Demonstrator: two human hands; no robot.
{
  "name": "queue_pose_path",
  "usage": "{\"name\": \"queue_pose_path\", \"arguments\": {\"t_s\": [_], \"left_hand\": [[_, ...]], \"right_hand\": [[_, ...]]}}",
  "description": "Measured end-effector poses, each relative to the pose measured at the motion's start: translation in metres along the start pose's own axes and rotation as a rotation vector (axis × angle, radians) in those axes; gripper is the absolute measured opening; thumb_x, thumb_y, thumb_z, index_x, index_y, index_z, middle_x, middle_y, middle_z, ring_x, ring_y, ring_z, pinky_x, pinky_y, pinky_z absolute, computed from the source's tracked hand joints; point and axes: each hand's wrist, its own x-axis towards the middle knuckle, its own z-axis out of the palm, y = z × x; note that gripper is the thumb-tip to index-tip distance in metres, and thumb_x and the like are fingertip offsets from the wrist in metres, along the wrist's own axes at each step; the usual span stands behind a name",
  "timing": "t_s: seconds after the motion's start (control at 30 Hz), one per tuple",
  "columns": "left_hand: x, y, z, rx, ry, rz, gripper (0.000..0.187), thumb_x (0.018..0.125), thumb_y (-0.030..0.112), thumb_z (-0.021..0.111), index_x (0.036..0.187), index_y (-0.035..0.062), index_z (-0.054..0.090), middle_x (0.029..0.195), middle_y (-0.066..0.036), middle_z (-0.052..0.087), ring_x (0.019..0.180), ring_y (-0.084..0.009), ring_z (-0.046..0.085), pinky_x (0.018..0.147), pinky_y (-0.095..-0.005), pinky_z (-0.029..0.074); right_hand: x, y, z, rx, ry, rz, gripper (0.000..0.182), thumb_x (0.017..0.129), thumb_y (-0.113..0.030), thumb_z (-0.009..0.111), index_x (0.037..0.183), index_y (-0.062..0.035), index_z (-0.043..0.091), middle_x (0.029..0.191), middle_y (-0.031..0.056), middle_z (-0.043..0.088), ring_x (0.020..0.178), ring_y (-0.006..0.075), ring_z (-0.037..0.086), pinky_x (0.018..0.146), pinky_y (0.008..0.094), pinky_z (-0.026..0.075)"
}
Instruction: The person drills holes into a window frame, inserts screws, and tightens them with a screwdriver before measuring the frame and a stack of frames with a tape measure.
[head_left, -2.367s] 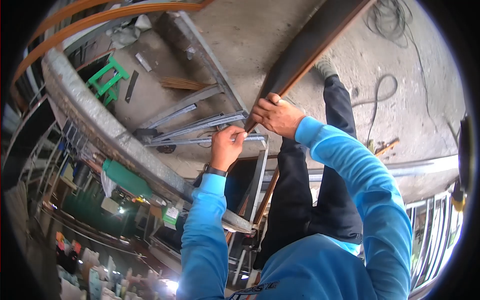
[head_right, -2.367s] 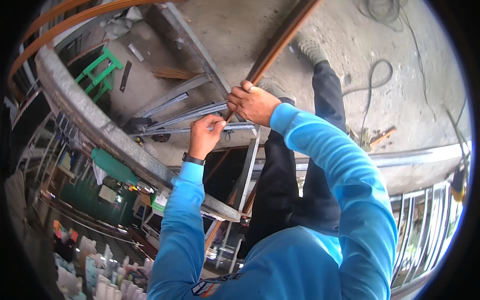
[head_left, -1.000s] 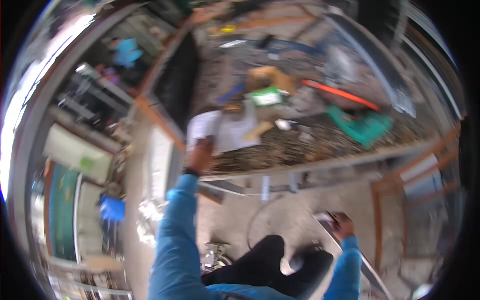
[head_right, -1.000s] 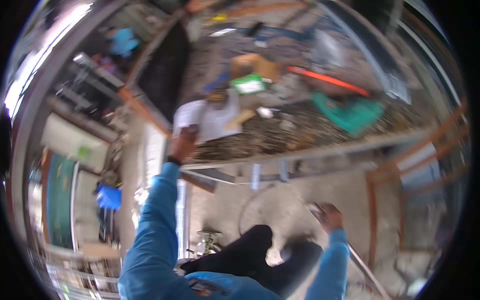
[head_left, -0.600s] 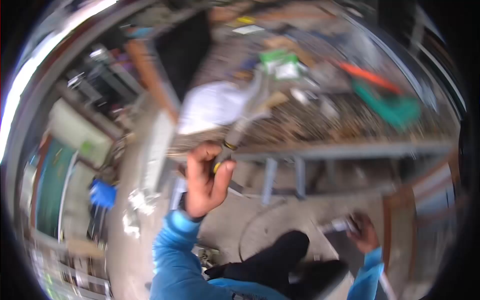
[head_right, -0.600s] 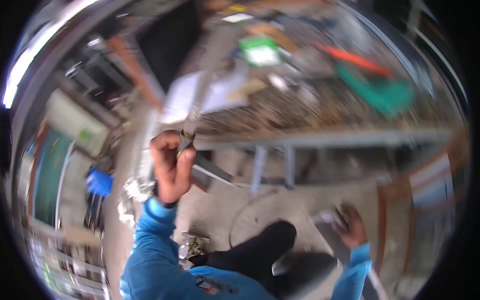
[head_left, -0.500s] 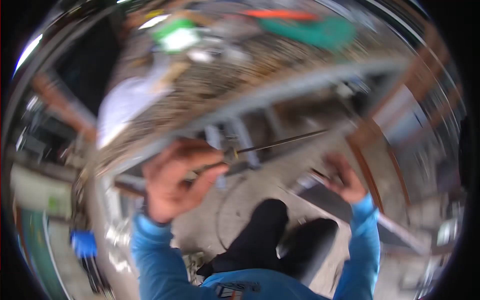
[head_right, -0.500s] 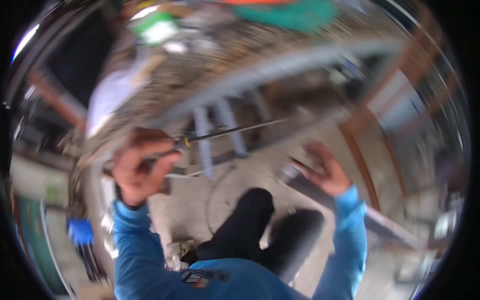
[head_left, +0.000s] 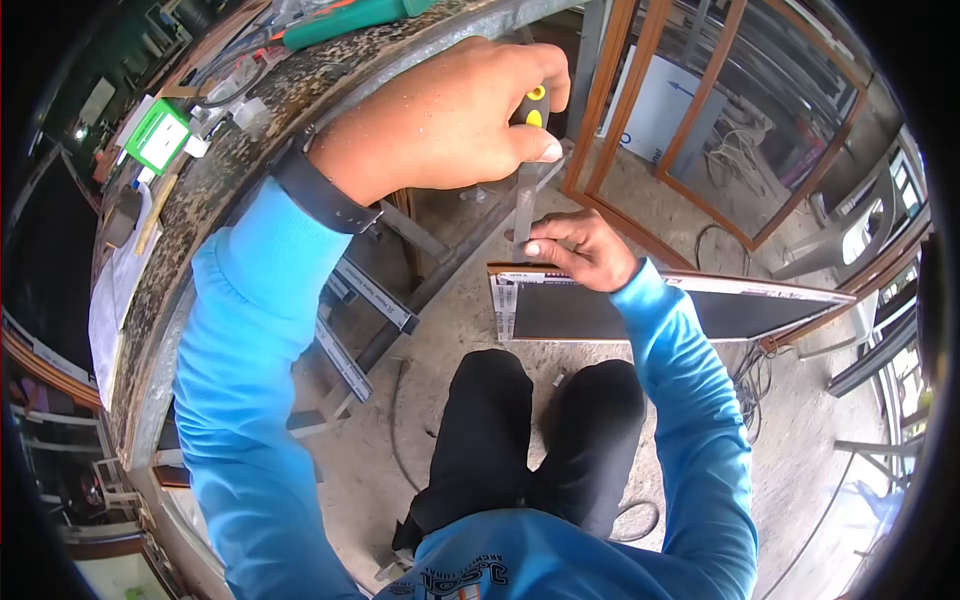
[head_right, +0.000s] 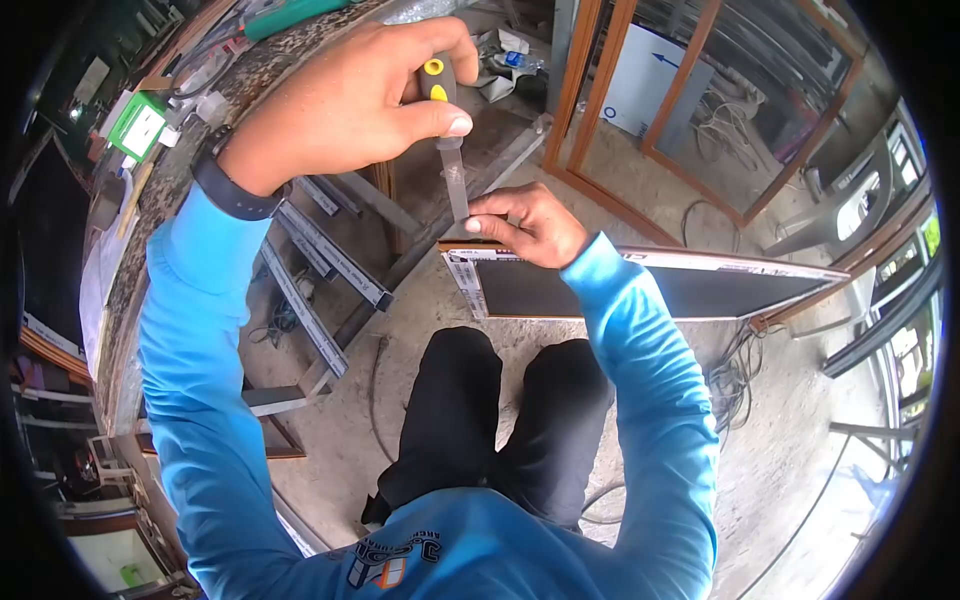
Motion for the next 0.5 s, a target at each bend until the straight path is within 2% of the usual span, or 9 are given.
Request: {"name": "queue_pose_path", "arguments": {"t_s": [0.03,0.07,0.17,0.27,0.5], "left_hand": [[0.001,0.004,0.003,0.003,-0.047,-0.014,0.028,0.090,0.015,0.082,0.110,0.0062,0.064,0.074,-0.006,0.060,0.068,-0.0146,0.060,0.062,-0.0323,0.047],[0.001,0.009,0.001,-0.059,-0.070,-0.059,0.031,0.084,0.018,0.081,0.106,0.0024,0.066,0.080,-0.019,0.067,0.076,-0.0376,0.068,0.070,-0.0475,0.052],[-0.003,0.008,0.007,-0.090,-0.034,-0.081,0.030,0.084,0.017,0.082,0.105,0.0029,0.065,0.081,-0.019,0.068,0.079,-0.0391,0.069,0.070,-0.0485,0.053],[-0.004,-0.009,0.020,-0.048,0.119,0.085,0.026,0.090,0.017,0.081,0.104,0.0055,0.063,0.061,-0.008,0.051,0.057,-0.0173,0.054,0.056,-0.0360,0.042],[-0.011,-0.012,0.027,-0.081,0.081,0.068,0.027,0.089,0.018,0.082,0.104,0.0056,0.064,0.066,-0.008,0.058,0.061,-0.0178,0.059,0.058,-0.0360,0.045]], "right_hand": [[0.000,-0.007,0.001,-0.019,-0.010,0.017,0.021,0.104,-0.016,0.072,0.116,0.0021,0.075,0.092,0.0157,0.077,0.080,0.0197,0.072,0.075,0.0344,0.056],[0.000,-0.010,0.001,-0.039,-0.026,0.034,0.020,0.104,-0.015,0.073,0.112,0.0024,0.076,0.086,0.0158,0.076,0.073,0.0198,0.071,0.069,0.0348,0.056],[-0.003,-0.005,0.004,-0.065,0.056,0.012,0.017,0.102,-0.014,0.074,0.107,0.0022,0.075,0.080,0.0133,0.073,0.065,0.0190,0.067,0.062,0.0353,0.052],[-0.002,-0.011,0.002,-0.093,0.045,0.059,0.016,0.101,-0.015,0.076,0.103,0.0014,0.075,0.075,0.0123,0.071,0.062,0.0205,0.066,0.060,0.0352,0.051],[-0.002,-0.017,0.003,-0.186,0.012,0.056,0.016,0.099,-0.014,0.077,0.099,0.0014,0.073,0.075,0.0139,0.070,0.062,0.0243,0.067,0.059,0.0365,0.052]]}}
